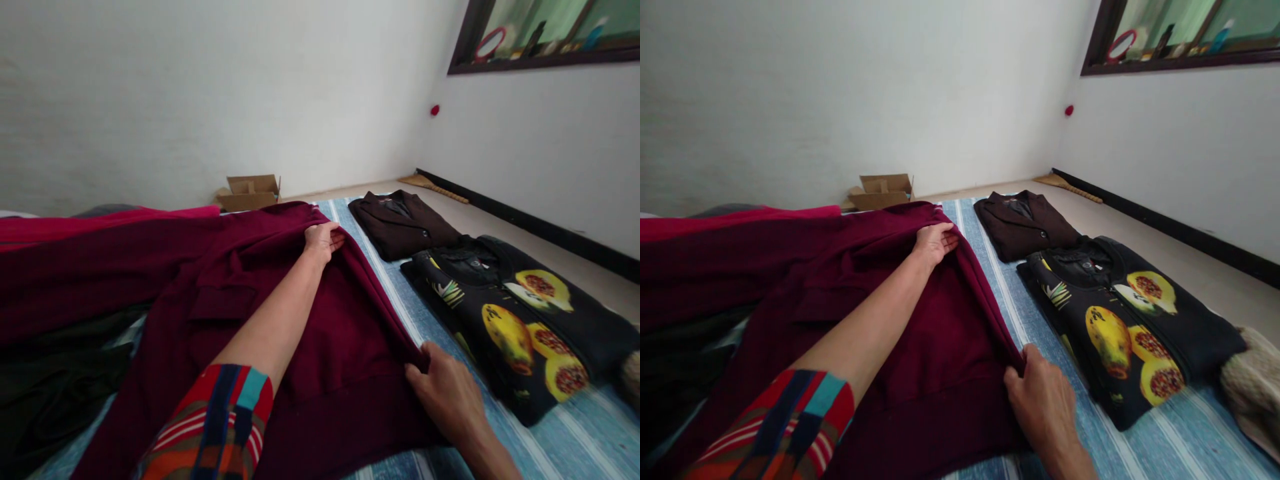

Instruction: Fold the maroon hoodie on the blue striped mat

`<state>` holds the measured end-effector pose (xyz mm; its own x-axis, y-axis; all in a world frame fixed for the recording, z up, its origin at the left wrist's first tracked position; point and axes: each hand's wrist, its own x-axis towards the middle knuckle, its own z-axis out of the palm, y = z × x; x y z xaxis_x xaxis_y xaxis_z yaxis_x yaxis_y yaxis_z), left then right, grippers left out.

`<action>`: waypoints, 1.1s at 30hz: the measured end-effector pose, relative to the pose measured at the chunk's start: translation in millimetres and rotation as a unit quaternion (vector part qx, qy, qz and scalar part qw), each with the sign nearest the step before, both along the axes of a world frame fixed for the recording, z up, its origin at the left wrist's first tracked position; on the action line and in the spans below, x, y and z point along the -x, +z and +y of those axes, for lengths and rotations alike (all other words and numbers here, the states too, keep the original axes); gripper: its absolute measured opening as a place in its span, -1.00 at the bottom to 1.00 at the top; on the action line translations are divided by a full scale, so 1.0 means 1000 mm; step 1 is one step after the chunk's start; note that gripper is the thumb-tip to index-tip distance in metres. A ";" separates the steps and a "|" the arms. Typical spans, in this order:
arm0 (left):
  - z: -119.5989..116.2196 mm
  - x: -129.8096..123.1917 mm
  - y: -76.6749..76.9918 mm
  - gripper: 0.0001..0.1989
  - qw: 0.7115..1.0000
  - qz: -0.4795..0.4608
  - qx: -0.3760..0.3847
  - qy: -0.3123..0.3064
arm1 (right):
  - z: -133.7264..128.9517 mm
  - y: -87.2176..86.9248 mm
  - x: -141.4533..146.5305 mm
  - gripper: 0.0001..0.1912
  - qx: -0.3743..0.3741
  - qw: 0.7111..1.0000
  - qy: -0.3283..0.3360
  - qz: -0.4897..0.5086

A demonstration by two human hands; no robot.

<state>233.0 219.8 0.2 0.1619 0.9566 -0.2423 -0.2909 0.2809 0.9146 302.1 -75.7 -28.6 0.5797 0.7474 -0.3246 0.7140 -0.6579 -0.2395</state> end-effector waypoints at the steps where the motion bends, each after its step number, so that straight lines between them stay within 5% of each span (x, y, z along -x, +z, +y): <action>1: 0.002 0.001 0.001 -0.88 1.000 0.012 -0.006 -0.003 | -0.001 0.000 0.002 -0.81 0.003 1.000 -0.001 -0.009; 5: 0.007 0.005 0.008 -0.86 0.997 0.065 -0.026 -0.032 | -0.009 0.000 0.007 -0.71 -0.005 1.000 0.004 -0.016; 15: 0.029 0.015 0.041 -0.84 0.983 0.131 -0.066 -0.106 | -0.019 0.020 0.034 -0.84 0.012 0.996 0.036 -0.083; 21: 0.050 0.045 0.046 -0.85 0.978 0.130 -0.083 -0.142 | -0.033 0.019 0.070 -0.69 -0.162 0.968 0.140 -0.134; 27: 0.057 0.084 0.023 -0.84 0.984 0.138 -0.065 -0.086 | -0.027 0.003 0.117 -0.65 -0.332 0.878 0.297 -0.178; 33: 0.049 0.101 -0.018 -0.80 0.984 0.178 0.002 0.011 | -0.023 -0.007 0.140 -0.67 -0.352 0.881 0.272 -0.159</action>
